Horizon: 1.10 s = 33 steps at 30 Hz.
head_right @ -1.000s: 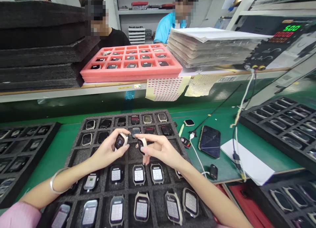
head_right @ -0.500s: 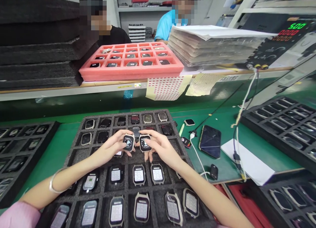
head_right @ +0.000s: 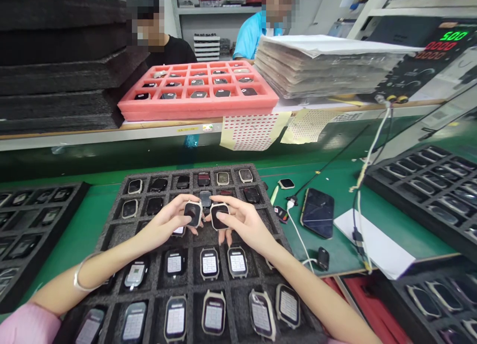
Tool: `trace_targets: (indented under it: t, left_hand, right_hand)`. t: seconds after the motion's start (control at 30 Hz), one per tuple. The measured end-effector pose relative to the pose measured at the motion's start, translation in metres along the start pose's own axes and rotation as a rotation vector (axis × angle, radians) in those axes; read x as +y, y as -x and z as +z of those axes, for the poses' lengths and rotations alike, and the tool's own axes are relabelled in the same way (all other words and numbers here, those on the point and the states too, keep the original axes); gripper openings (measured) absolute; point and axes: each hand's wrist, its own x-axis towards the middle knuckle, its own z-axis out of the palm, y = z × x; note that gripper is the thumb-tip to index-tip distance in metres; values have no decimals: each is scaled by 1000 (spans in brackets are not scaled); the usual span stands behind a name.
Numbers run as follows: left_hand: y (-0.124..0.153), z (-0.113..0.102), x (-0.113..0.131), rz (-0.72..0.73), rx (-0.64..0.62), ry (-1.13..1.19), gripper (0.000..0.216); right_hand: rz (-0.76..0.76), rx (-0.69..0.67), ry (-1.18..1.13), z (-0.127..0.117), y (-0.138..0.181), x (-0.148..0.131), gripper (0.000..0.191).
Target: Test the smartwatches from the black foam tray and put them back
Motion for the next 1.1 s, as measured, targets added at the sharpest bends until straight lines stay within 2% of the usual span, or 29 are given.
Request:
trace_targets:
  t: [0.1, 0.2, 0.3, 0.37, 0.53, 0.8, 1.1]
  left_hand:
    - [-2, -1, -3, 14, 26, -71, 37]
    - [-2, -2, -6, 40, 64, -211, 33]
    - [1, -3, -5, 76, 86, -386, 27]
    - [4, -2, -3, 99, 78, -443, 26]
    - [8, 0, 0, 137, 77, -421, 30]
    - [6, 2, 0, 135, 68, -430, 31]
    - [7, 2, 3, 140, 53, -480, 30]
  right_hand:
    - [-43, -36, -21, 2, 0, -2, 49]
    - [-68, -66, -27, 2, -1, -2, 40]
    - [-37, -82, 0, 2, 0, -1, 34]
    - [-17, -93, 5, 2, 0, 0, 38]
    - [-19, -97, -11, 1, 0, 3, 52]
    - [-28, -89, -56, -1, -2, 6, 47]
    - [20, -118, 47, 2, 2, -1, 53]
